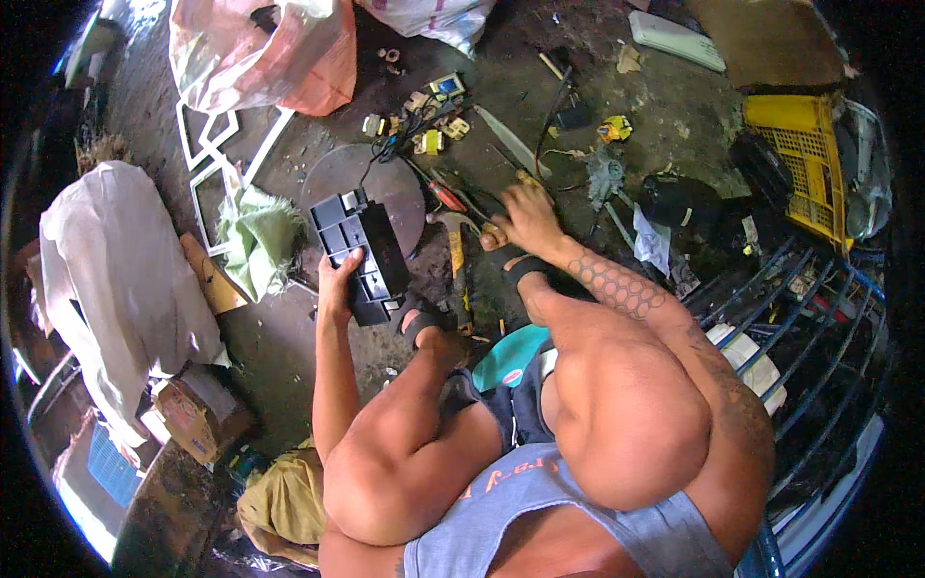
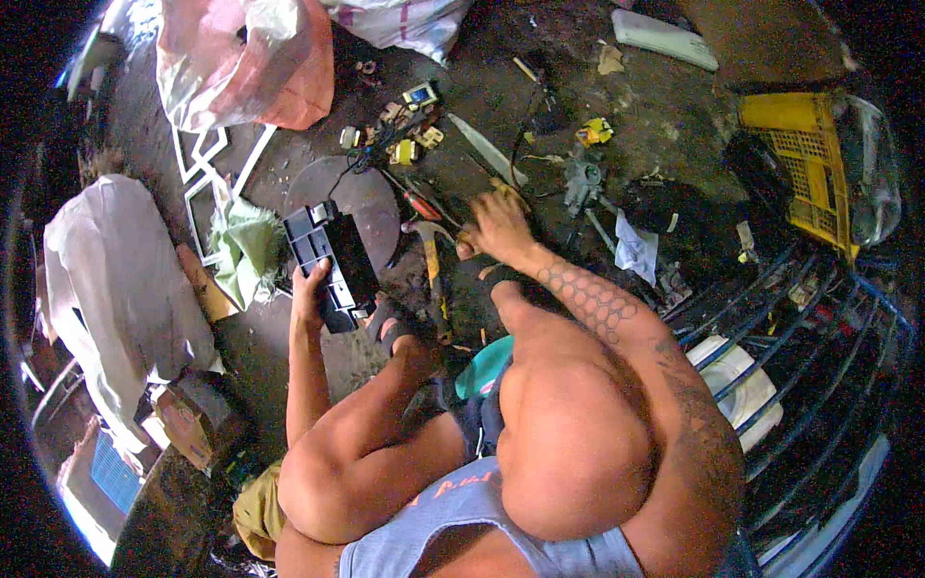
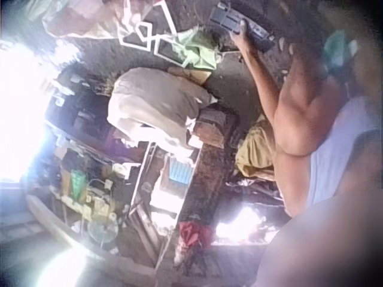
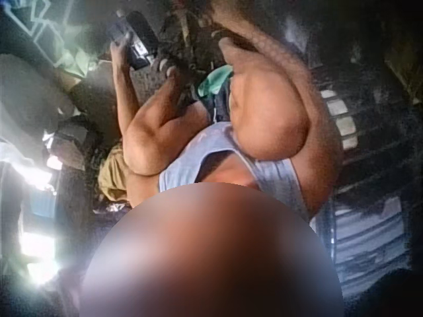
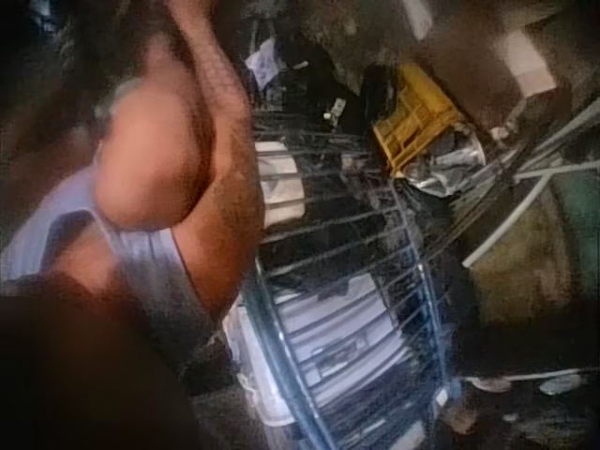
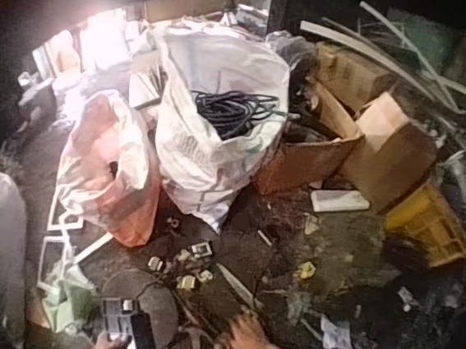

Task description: The person sits on the floor and uses pliers to pry open and dismantle several black plastic electronic housings. They remove internal components and wires, then set the parts aside. The person also handles a white plastic piece and a cylindrical device, inspecting them before continuing to disassemble other items.

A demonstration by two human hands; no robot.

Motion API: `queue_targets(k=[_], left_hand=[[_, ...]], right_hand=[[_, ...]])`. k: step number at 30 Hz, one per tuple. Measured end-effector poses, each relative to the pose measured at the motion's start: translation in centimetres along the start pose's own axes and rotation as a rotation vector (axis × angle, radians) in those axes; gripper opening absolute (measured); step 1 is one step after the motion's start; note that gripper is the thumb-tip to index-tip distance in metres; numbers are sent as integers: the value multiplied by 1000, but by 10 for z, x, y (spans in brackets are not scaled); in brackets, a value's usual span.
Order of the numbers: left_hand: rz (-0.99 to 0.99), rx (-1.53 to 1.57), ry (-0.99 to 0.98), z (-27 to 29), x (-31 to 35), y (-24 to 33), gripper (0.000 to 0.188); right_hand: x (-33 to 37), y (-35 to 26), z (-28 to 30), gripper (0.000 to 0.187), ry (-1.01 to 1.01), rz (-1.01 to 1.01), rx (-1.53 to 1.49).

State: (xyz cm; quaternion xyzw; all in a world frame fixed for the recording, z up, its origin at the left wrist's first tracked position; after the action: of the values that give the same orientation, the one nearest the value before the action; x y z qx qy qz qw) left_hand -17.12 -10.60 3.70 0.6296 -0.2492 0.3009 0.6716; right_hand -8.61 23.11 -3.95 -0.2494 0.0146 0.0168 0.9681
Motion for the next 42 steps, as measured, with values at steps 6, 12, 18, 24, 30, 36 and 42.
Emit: queue_targets(k=[6,12,18,24,30,36,42], left_hand=[[-120,-97,-99,2,2,4,53],[-133,-36,-159,0,6,13,65],[-175,-55,-173,-6,11,24,70],[-198,-153,-187,-6,10,28,77],[-330,-205,-148,-13,19,47,90],[-323,-123,-108,-14,22,51,89],[-444,-299,30,5,7,50,92]], right_hand=[[-25,-21,-43,56,-365,-200,20],[-33,-4,-46,41,-403,-142,14],[-41,-7,-37,40,-543,-181,-76],[-43,-3,-46,49,-601,-216,93],[-46,-9,-32,55,-573,-695,-257],[-83,-21,12,57,-633,-694,-505],[-89,-51,71,43,-390,59,-485]])
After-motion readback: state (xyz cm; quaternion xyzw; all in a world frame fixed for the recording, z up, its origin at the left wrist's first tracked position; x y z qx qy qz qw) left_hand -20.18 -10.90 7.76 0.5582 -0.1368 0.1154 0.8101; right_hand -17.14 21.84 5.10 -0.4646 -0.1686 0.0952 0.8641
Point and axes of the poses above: each hand's wrist, its own x-axis away from the middle knuckle, its own z-axis out of the back of the hand, y = z × x, the point moved 2 cm from there along -x, towards the middle knuckle, and after that the axes turned 10 degrees about y, right-handed, at the moved point
